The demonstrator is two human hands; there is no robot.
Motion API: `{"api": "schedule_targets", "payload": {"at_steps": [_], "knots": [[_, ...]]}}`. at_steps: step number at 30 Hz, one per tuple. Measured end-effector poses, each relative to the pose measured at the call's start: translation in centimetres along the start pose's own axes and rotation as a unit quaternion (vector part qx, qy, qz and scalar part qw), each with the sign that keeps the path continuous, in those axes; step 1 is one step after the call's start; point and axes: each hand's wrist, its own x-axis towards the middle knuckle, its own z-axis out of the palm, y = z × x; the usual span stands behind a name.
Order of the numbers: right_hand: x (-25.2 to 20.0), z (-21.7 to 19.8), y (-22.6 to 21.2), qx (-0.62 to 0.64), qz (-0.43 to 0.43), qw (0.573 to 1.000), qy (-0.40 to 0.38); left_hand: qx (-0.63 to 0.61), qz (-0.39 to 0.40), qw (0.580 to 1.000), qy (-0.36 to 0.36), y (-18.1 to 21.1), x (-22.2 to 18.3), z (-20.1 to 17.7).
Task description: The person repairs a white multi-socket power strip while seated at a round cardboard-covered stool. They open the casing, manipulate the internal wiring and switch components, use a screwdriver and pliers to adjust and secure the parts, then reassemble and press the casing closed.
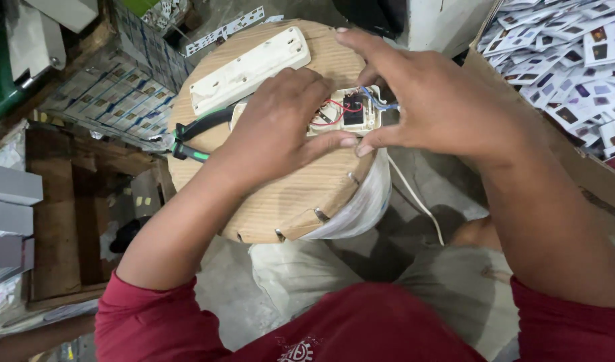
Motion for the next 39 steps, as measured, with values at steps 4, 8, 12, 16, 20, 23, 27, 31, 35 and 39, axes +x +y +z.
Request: {"api": "schedule_targets", "payload": {"at_steps": [4,8,12,16,20,23,27,31,35,39], "knots": [[-2.4,-0.1,0.9,-0.02,-0.054,0.997,0.045,-0.008,0.006,1.0,0.018,-0.3,-0.3,0.4],[-4.4,0.3,0.9,-0.041,-0.011,0.996,0.081,-0.035,0.023,0.998,0.051,-0.4,-0.6,0.6],[-4.6,1.0,1.2,-0.012,0.022,0.994,0.109,-0.066,0.011,0.997,0.038,-0.1,-0.2,0.2],[-4.3,1.1,1.3,-0.016,0.008,0.993,0.121,-0.059,0.012,0.997,0.04,-0.2,-0.4,0.4],[-4.0,1.0,1.6,-0.036,-0.007,0.992,0.121,-0.075,0.016,0.996,0.05,-0.4,-0.4,0.4],[-3.7,0.9,1.3,-0.025,0.0,0.993,0.117,-0.084,0.015,0.995,0.052,-0.5,-0.4,0.5],[-3.3,1.1,0.7,-0.035,0.014,0.991,0.126,-0.085,0.018,0.995,0.056,-0.8,-0.5,0.8],[-3.1,1.0,0.2,-0.045,0.027,0.991,0.122,-0.089,0.024,0.994,0.057,-1.0,-0.4,0.8],[-3.0,0.8,-0.3,-0.061,0.032,0.991,0.115,-0.104,0.019,0.993,0.057,-1.1,-0.6,1.1],[-2.8,0.6,-0.2,-0.08,0.033,0.991,0.105,-0.1,0.033,0.992,0.075,-1.2,-0.7,1.2]]}}
